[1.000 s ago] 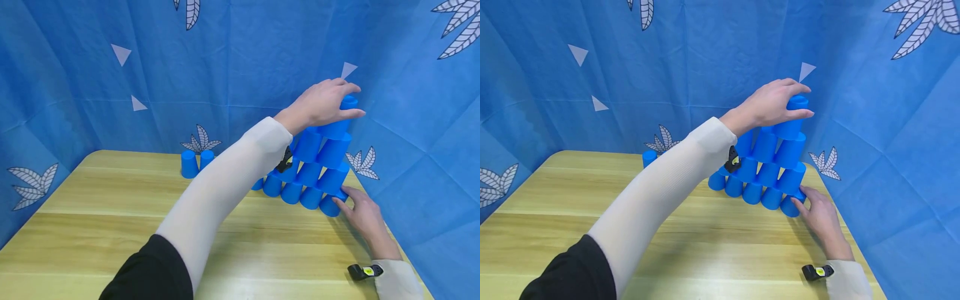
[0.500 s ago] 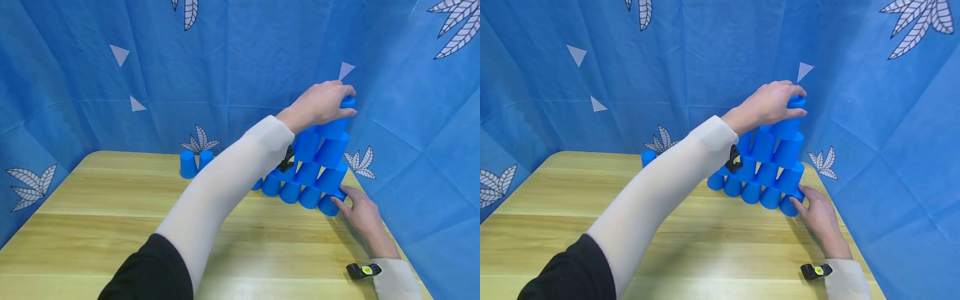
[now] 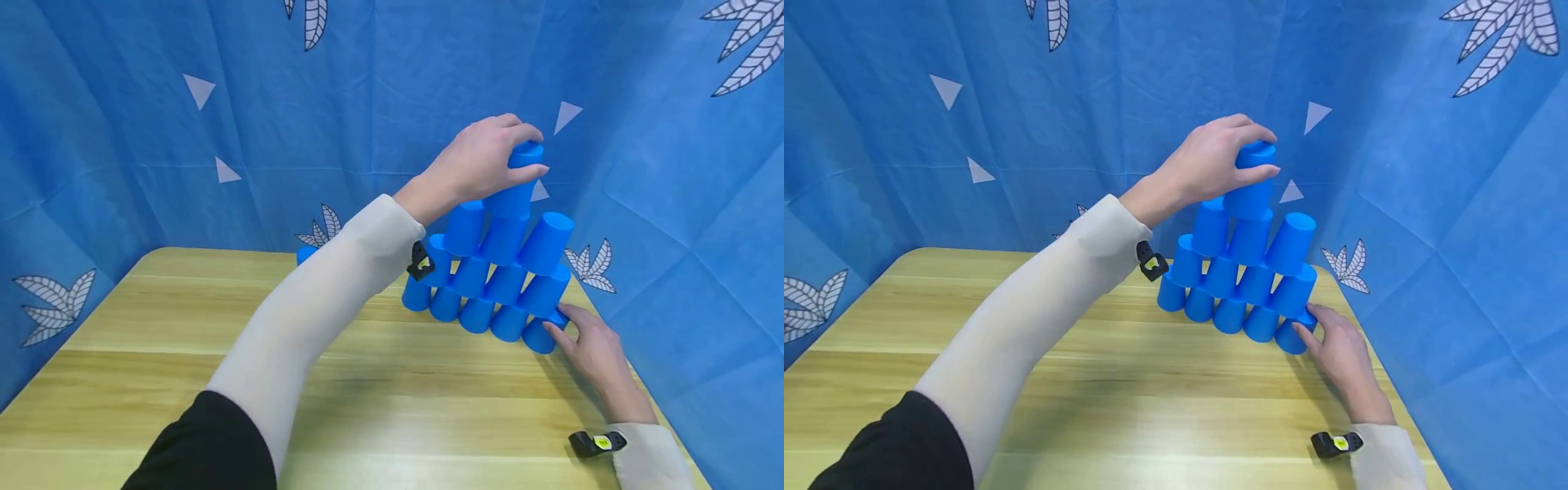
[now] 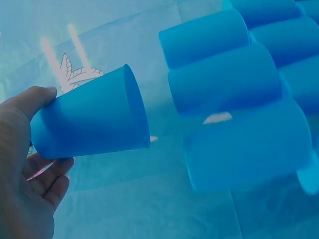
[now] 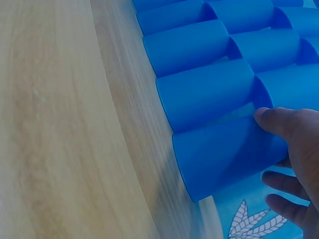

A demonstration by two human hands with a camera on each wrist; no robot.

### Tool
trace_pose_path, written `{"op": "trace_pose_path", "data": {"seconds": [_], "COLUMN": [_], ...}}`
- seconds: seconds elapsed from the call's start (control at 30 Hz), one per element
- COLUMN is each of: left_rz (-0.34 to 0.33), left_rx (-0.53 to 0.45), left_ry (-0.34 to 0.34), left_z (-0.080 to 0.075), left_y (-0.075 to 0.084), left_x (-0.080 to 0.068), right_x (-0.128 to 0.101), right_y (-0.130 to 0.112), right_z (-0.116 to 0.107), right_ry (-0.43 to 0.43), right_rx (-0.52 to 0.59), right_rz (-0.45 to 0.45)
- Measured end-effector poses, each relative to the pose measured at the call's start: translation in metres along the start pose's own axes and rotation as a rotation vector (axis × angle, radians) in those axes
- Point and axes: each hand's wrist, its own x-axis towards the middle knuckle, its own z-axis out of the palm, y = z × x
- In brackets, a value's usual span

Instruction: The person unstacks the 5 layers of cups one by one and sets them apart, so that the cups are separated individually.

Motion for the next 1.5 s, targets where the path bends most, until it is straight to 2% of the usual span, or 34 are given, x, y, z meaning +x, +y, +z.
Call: {"op": "trace_pose_path", "data": {"seconds": [0.2,0.4,0.67,0.87,1.07,1.23,1.5], "left_rz": [0.036,0.071,0.156,0.168,0.112,0.023,-0.154], "left_rx": [0.092,0.174,0.208,0.249,0.256,0.246,0.22], "left_ry": [0.088,0.119,0.195,0.195,0.188,0.144,0.066], "left_z": [-0.009,-0.012,-0.008,-0.001,0.008,0.016,0.025], "left_y": [-0.017,-0.036,-0.064,-0.087,-0.111,-0.132,-0.164], "left_x": [-0.026,-0.055,-0.095,-0.122,-0.149,-0.168,-0.201], "right_x": [-0.001,0.0,0.0,0.0,0.001,0.001,0.002], "right_y": [0.001,0.002,0.002,0.002,0.002,0.003,0.005], "right_z": [0.001,0.003,0.004,0.005,0.006,0.007,0.008], "right_ry": [0.011,0.022,0.023,0.027,0.027,0.025,0.014], "right_rx": [0.003,0.004,0.003,0.008,0.007,0.006,-0.002], "right_rz": [-0.013,-0.017,-0.018,-0.024,-0.021,-0.012,-0.004]}}
